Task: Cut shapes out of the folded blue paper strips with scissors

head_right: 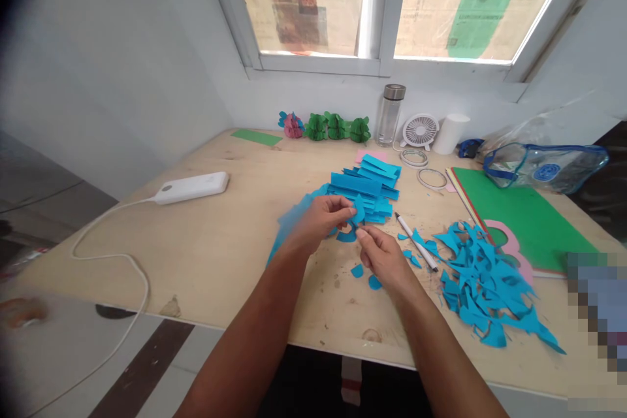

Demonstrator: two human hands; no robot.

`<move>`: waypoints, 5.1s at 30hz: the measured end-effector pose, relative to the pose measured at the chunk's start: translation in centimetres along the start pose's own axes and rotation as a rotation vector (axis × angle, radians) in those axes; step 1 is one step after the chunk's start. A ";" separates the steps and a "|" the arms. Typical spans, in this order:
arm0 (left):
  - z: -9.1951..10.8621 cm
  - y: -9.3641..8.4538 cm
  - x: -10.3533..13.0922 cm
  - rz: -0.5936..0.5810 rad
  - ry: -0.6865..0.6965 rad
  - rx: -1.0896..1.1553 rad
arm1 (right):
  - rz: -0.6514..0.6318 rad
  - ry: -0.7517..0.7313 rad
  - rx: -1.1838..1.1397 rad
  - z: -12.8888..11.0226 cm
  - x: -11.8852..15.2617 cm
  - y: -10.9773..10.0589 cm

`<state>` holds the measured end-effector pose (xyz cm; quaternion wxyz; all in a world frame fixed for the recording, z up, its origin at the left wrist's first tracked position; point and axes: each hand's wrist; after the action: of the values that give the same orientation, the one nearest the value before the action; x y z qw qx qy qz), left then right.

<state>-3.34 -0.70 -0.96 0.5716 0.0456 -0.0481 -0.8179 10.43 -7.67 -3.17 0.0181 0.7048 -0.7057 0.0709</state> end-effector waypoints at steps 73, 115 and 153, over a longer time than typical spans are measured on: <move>-0.7 3.8 0.8 0.300 0.006 0.427 | 0.237 0.036 -0.345 -0.3 -0.3 -0.2; -0.5 3.3 0.7 0.265 -0.070 0.517 | 0.271 0.038 -0.286 -1.1 -0.1 -0.3; 0.5 2.2 0.9 -0.021 -0.038 0.466 | -0.026 0.150 -0.524 -0.6 0.1 -0.8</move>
<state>-1.68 -2.31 -0.22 0.5359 0.1615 -0.2458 -0.7914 11.19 -7.69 -2.55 0.2530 0.6780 -0.6874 -0.0625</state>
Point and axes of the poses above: each hand's wrist, its own x-axis away from the middle knuckle, its own y-axis out of the palm, z = x × y, and after that the axes turned 2 degrees about y, right-handed
